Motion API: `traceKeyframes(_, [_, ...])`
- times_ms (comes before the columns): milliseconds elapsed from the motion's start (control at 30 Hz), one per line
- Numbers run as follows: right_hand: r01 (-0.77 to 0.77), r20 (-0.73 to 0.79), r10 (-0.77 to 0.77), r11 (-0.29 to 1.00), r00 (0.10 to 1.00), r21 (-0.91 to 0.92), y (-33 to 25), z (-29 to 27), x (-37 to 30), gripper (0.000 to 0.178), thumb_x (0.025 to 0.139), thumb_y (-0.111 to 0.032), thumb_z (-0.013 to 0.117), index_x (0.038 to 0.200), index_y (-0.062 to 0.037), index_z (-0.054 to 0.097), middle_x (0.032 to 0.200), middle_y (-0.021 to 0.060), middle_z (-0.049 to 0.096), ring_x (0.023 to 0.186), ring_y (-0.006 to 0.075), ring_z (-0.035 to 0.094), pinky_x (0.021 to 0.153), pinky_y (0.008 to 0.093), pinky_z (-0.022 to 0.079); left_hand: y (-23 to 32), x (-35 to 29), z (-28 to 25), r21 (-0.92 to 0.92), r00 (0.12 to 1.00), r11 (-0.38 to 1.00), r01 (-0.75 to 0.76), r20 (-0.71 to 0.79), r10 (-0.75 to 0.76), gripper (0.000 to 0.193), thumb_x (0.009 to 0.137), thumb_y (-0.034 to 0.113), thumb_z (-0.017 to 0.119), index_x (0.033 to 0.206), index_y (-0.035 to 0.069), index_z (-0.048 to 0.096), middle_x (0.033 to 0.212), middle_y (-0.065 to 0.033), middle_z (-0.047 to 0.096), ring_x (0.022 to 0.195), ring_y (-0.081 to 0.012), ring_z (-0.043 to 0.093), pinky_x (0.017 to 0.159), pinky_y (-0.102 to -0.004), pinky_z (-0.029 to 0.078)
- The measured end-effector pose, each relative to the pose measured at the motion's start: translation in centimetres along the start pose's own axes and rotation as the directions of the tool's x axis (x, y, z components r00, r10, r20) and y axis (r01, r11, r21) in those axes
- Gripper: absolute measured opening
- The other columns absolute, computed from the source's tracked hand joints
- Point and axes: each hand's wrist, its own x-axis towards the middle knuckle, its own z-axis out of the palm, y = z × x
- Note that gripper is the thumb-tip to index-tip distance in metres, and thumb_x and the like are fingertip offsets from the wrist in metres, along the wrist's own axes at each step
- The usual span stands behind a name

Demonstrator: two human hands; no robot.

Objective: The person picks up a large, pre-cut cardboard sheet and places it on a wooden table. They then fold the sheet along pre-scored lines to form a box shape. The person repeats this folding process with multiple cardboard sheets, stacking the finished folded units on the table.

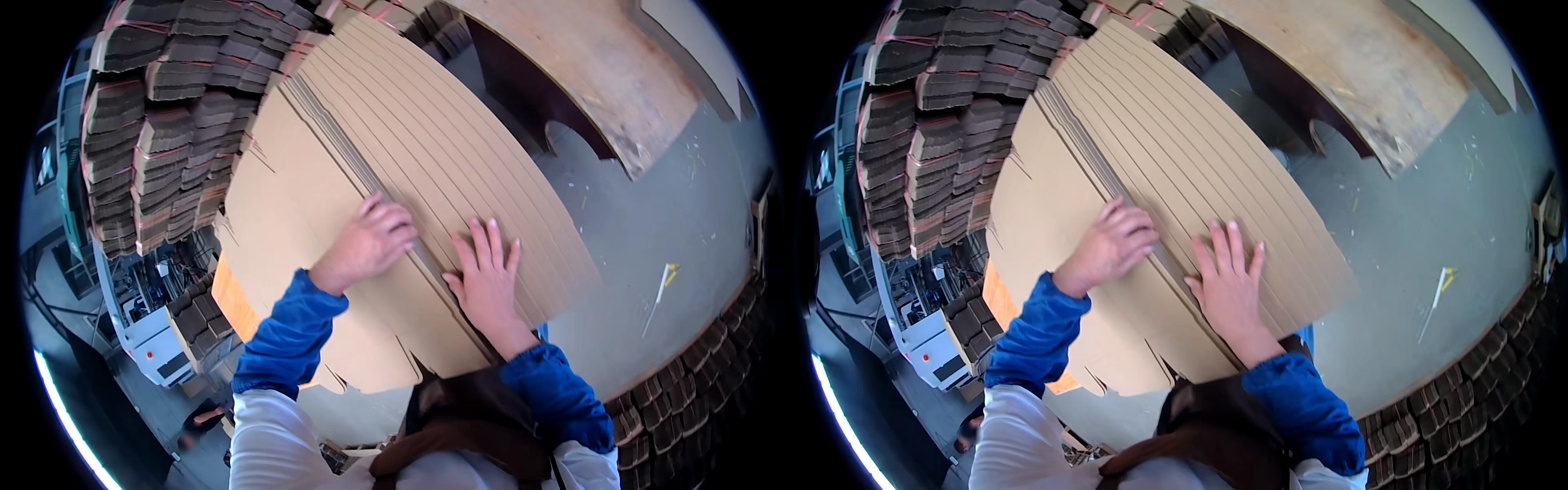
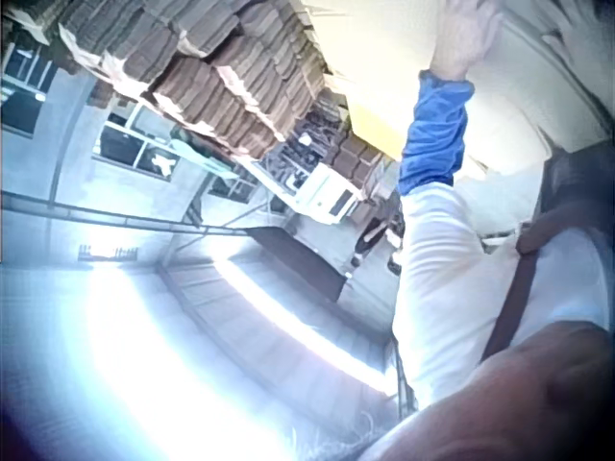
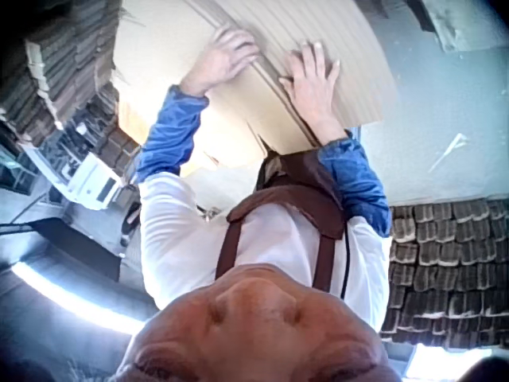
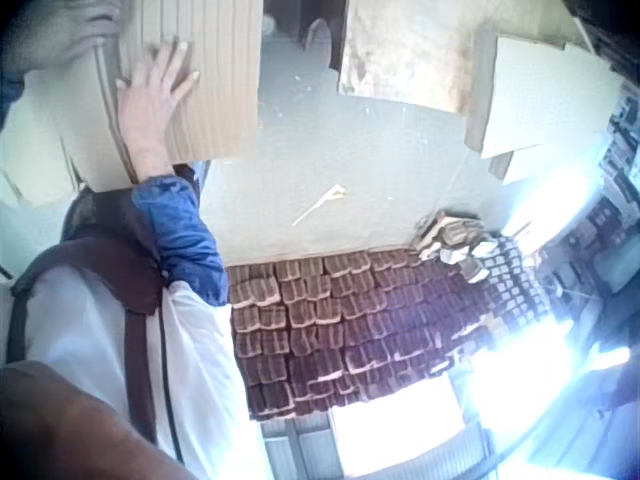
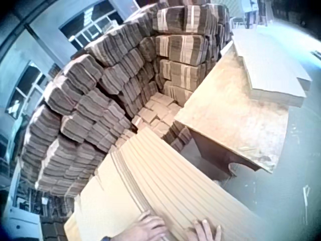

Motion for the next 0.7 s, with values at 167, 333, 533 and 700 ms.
traceKeyframes(167, [0.002, 0.054, -0.001, 1.0, 0.999, -0.017, 0.5, -0.3, 0.2, 0.063, 0.081, -0.032, 0.073, 0.136, -0.0131, 0.05, 0.154, 0.0126, 0.029, 0.147, 0.0344, 0.018, 0.109, 0.0703, 0.015, -0.4, -0.1, -0.5, -0.037, 0.999, 0.999, -0.004, 0.045, 0.006, 0.022, 0.082, 0.021, 0.071, 0.102, 0.012, 0.067, 0.111, -0.0031, 0.06, 0.118, -0.0208, 0.054, 0.114, -0.0512, 0.03])
traceKeyframes(333, [0.004, 0.058, -0.003, 1.0, 0.998, -0.016, 0.2, -0.7, 0.5, 0.055, 0.082, -0.03, 0.071, 0.131, -0.0128, 0.054, 0.149, 0.0118, 0.035, 0.143, 0.0331, 0.024, 0.107, 0.0695, 0.017, -0.5, 0.8, -1.0, -0.033, 0.995, 0.999, -0.002, 0.104, 0.005, 0.022, 0.082, 0.024, 0.072, 0.099, 0.012, 0.067, 0.108, -0.0031, 0.059, 0.115, -0.0209, 0.054, 0.113, -0.0493, 0.03])
traceKeyframes(533, [-0.098, 0.233, 0.065, 0.986, 0.97, 0.135, 0.0, -2.5, -3.0, 0.024, 0.086, -0.029, 0.068, 0.097, -0.0101, 0.062, 0.086, 0.0076, 0.064, 0.079, 0.0287, 0.065, 0.069, 0.045, 0.052, -0.9, 3.0, -1.0, -0.059, 0.983, 0.998, -0.034, 0.176, 0.044, 0.027, 0.081, 0.034, 0.073, 0.089, 0.01, 0.062, 0.095, -0.0029, 0.057, 0.102, -0.0219, 0.054, 0.104, -0.0438, 0.035])
traceKeyframes(700, [-0.172, 0.318, 0.126, 0.978, 0.94, 0.121, -0.6, -3.0, -4.2, 0.032, 0.088, -0.037, 0.067, 0.093, -0.0059, 0.06, 0.077, 0.0107, 0.064, 0.068, 0.0338, 0.066, 0.058, 0.0431, 0.052, -1.4, 3.1, -0.5, -0.069, 0.987, 0.997, -0.017, 0.16, 0.028, 0.031, 0.08, 0.038, 0.073, 0.083, 0.011, 0.058, 0.089, -0.0021, 0.055, 0.098, -0.0208, 0.054, 0.097, -0.0393, 0.036])
